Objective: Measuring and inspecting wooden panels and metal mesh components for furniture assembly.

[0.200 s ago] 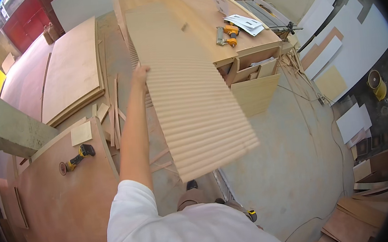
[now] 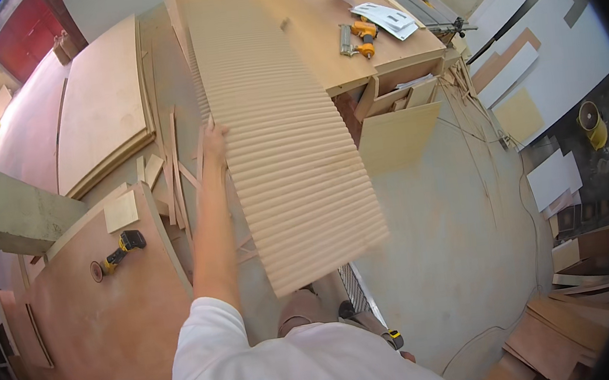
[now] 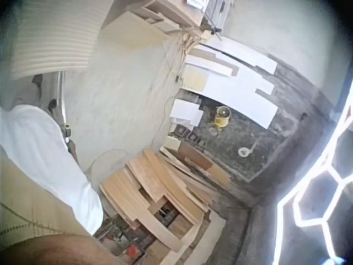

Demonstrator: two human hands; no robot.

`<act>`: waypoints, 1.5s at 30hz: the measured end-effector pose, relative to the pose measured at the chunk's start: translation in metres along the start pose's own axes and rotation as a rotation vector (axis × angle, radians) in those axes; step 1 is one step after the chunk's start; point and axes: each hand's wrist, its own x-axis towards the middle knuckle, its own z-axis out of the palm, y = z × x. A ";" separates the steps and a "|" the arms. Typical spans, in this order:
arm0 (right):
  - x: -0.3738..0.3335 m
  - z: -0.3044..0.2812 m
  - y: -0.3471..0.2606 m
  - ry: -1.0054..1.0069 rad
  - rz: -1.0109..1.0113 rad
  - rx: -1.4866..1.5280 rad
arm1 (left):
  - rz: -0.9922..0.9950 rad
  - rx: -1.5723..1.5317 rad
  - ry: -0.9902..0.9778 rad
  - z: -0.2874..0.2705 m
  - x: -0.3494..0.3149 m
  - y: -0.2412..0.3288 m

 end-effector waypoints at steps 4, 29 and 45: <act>0.001 -0.010 -0.008 0.040 0.009 -0.069 | 0.179 0.291 -0.032 -0.020 0.080 0.048; -0.006 -0.103 0.151 0.046 0.009 -0.071 | -0.586 -0.364 -0.010 0.119 -0.168 -0.077; -0.002 -0.157 0.256 0.119 -0.319 -0.145 | -1.136 0.596 -0.596 0.148 -0.660 -0.331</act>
